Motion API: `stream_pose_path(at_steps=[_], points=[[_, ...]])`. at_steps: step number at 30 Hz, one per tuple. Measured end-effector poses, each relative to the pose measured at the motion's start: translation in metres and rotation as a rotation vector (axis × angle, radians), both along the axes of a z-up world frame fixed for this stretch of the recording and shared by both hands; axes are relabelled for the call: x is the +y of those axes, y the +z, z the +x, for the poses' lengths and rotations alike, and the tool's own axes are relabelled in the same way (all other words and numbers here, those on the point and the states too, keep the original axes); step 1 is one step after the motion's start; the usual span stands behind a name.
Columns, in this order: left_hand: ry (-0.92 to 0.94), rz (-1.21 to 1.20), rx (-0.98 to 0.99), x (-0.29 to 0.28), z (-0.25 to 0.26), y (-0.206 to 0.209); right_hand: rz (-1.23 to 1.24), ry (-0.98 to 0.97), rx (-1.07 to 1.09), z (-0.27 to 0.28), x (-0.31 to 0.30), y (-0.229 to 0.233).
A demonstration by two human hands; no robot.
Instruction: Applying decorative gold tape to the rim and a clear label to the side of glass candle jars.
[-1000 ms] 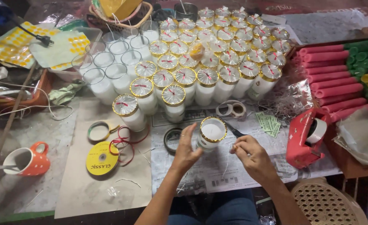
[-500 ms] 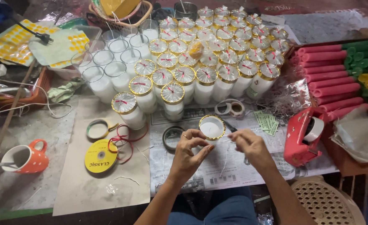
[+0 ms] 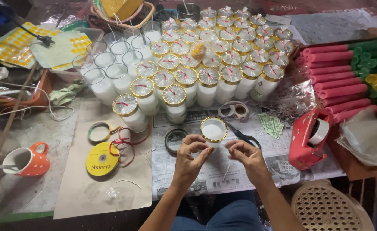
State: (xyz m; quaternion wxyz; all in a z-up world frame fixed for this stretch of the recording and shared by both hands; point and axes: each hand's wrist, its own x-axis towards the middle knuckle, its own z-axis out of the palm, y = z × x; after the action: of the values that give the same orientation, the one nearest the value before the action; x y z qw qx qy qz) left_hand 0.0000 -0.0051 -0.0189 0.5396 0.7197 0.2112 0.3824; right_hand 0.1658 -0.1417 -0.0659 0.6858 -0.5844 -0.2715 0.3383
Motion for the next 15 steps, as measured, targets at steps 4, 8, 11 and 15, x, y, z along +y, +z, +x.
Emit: stream_pose_path(at_steps=[4, 8, 11, 15], points=[[0.153, -0.058, -0.014, -0.001, 0.005, -0.025, -0.027, -0.14, -0.356, 0.002, 0.009, 0.004], [0.239, -0.067, -0.023, -0.002, 0.01, -0.041, -0.041, -0.224, -0.382, -0.008, 0.018, 0.005], [0.271, -0.053, -0.019, -0.001, 0.013, -0.045, -0.036, -0.277, -0.417, -0.011, 0.021, -0.001], [0.281, 0.003, -0.034, 0.008, 0.018, -0.049, -0.025, -0.299, -0.437, -0.01, 0.025, -0.009]])
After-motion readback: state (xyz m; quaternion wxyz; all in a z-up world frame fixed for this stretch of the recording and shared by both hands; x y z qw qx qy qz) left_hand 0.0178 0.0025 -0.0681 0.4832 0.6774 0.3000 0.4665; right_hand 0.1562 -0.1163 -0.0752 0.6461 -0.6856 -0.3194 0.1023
